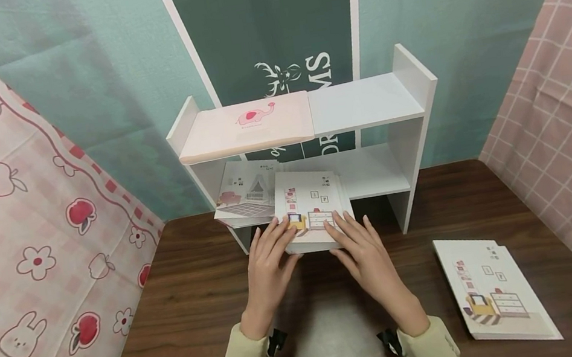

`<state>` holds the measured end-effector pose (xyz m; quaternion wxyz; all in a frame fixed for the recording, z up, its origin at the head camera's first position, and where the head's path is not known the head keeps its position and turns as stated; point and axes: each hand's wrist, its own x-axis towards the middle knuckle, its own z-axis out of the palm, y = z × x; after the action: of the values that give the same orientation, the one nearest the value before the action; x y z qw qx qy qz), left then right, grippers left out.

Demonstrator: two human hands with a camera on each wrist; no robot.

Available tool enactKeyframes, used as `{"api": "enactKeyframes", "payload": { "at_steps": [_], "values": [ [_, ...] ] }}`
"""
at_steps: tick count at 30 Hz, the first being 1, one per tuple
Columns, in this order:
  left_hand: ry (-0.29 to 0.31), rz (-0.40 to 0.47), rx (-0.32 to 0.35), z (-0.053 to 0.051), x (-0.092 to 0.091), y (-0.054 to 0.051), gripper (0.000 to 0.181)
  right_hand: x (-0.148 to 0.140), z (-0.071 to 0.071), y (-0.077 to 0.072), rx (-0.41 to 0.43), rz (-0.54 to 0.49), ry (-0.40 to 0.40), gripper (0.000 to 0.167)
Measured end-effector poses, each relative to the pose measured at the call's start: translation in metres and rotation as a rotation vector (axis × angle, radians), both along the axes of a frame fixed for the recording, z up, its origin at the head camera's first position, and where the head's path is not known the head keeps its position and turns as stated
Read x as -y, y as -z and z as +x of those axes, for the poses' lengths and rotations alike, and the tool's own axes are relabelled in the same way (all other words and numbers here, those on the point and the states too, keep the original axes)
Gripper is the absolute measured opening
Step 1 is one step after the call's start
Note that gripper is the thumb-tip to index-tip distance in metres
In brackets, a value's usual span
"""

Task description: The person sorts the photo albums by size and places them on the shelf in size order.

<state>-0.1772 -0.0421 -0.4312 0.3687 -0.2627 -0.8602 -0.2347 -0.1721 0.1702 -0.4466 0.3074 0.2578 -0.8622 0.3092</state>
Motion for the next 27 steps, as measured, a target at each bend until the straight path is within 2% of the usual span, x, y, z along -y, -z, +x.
{"api": "enactKeyframes", "payload": {
  "at_steps": [27],
  "values": [
    [0.004,0.020,0.006,-0.0054,-0.0006,0.0045,0.064,0.0014,-0.0037,0.0000,0.012,0.013,0.012,0.064]
  ]
}}
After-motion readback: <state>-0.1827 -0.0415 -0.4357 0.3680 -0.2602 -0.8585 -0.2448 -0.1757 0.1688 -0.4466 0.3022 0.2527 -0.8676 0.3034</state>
